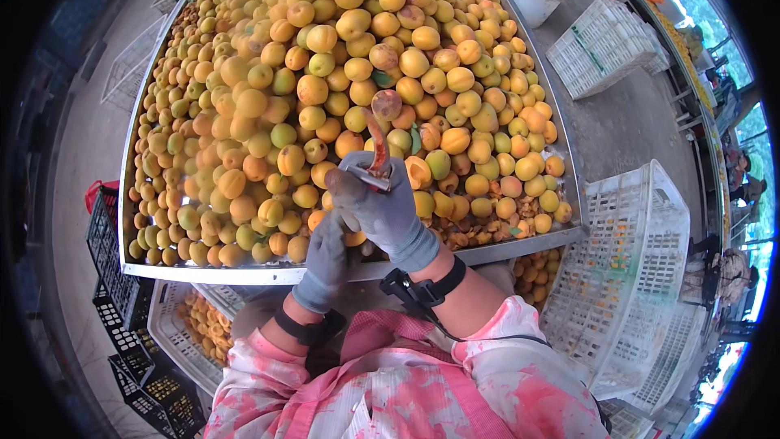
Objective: The person picks up apricots from a large pile, cuts them in half with a small knife, and removes the pits. The pitted fruit halves are placed into a crate while the pits are dropped onto the table.
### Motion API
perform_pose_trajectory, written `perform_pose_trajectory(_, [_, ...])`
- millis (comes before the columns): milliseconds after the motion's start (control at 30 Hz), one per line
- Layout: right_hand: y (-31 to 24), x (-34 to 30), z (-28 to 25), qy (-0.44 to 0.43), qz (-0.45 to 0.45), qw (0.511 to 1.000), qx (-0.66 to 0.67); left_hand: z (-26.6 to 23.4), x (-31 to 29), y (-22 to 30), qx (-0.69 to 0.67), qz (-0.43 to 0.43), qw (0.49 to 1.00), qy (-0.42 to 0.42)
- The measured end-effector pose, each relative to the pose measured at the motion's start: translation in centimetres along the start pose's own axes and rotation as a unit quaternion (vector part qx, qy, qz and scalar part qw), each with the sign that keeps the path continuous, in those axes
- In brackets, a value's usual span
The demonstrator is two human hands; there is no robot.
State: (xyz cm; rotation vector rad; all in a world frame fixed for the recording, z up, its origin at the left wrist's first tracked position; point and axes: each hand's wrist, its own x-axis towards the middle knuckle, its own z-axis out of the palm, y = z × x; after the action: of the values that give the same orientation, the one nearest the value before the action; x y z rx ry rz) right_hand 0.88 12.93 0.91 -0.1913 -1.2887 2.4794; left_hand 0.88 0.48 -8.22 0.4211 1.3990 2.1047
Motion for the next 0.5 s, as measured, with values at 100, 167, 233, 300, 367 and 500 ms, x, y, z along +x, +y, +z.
perform_pose_trajectory(100, [-0.4,-0.1,-1.1,-0.092,0.065,0.994,-0.016,0.0,-0.1,0.7,0.064,0.016,0.998,0.003])
perform_pose_trajectory(167, [-0.2,-0.5,-0.6,-0.067,0.052,0.994,-0.062,-0.7,-0.1,0.9,0.105,0.045,0.993,0.012])
perform_pose_trajectory(233, [-0.2,-0.9,-0.1,-0.045,0.039,0.992,-0.11,-2.0,-0.2,1.0,0.214,-0.056,0.972,-0.079])
perform_pose_trajectory(300, [-0.5,-1.1,-0.1,-0.055,0.017,0.979,-0.194,-1.4,0.0,3.6,0.211,-0.081,0.969,-0.099])
perform_pose_trajectory(367, [-0.8,-1.5,0.5,-0.106,-0.072,0.961,-0.247,-1.4,-0.1,4.1,0.208,-0.104,0.966,-0.111])
perform_pose_trajectory(500, [-1.4,-1.9,0.9,-0.183,-0.103,0.942,-0.263,-1.8,-0.3,2.4,0.281,0.143,0.934,-0.168])
